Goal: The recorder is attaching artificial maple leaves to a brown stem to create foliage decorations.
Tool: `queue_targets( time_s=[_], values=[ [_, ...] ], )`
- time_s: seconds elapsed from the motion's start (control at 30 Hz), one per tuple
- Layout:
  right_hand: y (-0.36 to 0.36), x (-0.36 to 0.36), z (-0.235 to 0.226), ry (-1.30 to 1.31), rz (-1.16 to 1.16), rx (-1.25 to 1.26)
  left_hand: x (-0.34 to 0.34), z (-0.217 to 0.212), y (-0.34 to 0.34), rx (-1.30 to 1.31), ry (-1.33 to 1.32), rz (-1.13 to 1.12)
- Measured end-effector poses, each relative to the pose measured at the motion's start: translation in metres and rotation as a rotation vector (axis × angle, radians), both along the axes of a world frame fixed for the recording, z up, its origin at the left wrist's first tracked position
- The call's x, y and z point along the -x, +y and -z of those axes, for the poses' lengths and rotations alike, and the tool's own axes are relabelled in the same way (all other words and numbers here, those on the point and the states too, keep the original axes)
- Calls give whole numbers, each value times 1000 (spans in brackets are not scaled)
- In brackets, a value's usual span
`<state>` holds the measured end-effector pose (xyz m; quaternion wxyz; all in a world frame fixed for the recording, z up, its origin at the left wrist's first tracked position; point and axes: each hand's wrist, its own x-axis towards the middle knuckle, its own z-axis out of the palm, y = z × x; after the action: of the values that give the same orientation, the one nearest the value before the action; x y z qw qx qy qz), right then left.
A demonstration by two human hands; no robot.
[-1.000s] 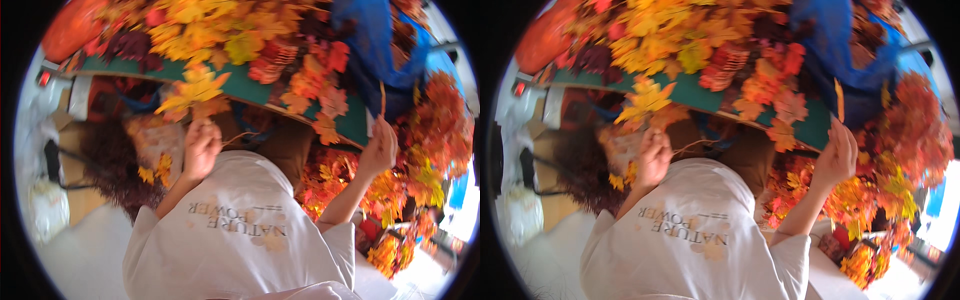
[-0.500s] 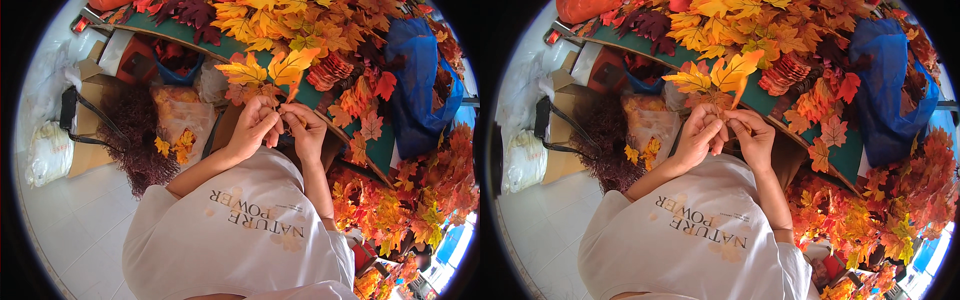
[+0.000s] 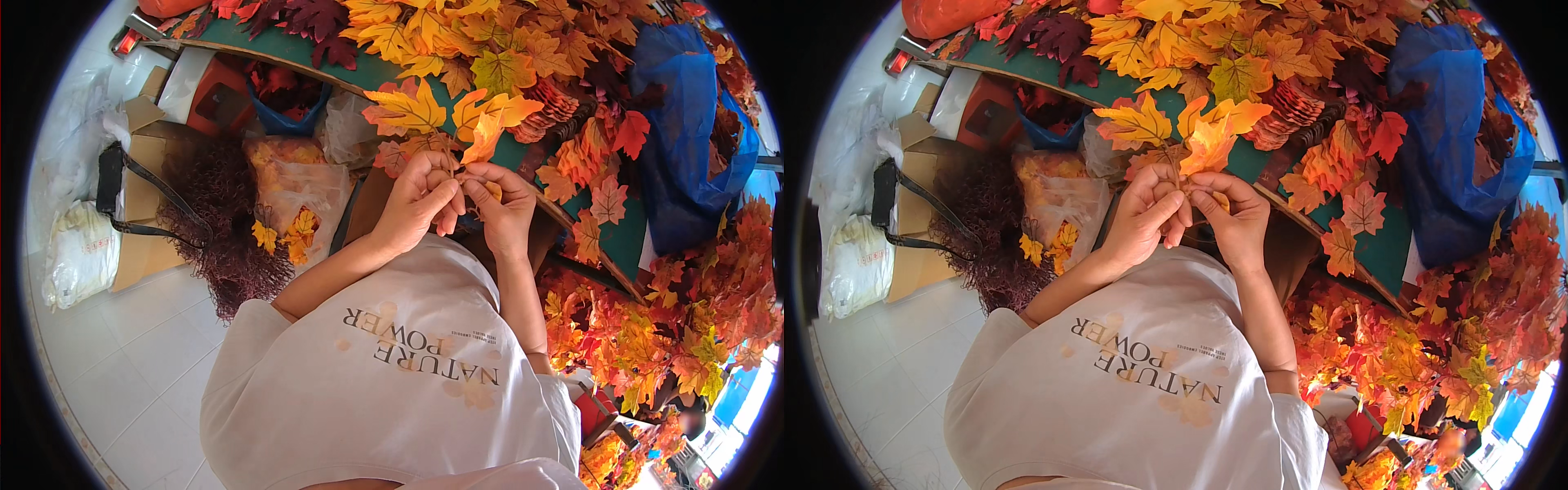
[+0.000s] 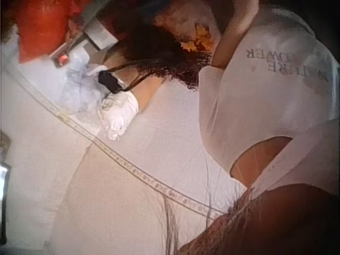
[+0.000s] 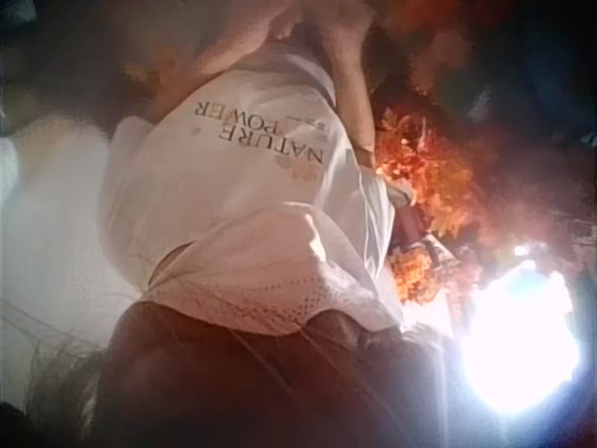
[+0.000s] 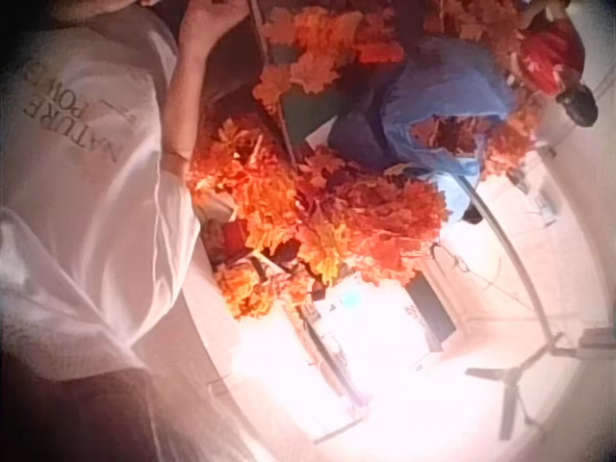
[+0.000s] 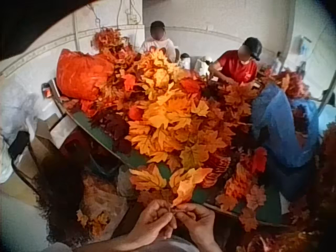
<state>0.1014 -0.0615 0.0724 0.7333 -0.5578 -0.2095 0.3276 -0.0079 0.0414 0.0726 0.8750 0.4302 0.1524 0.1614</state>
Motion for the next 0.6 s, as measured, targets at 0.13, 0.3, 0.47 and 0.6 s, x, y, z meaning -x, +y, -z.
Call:
queue_targets(
  time_s=[0.13,0.3,0.47,0.6],
  values=[
    [-4,-4,-2,-104,-61,26,1,-5,8,4,25,68],
    [-6,-5,-7,-257,-173,80,7,-8,19,-207,100,168],
    [1,3,-5,-274,-87,69,13,-8,19,-172,115,127],
    [6,6,-5,-242,-89,61,17,-6,23,-151,119,128]
  ],
)
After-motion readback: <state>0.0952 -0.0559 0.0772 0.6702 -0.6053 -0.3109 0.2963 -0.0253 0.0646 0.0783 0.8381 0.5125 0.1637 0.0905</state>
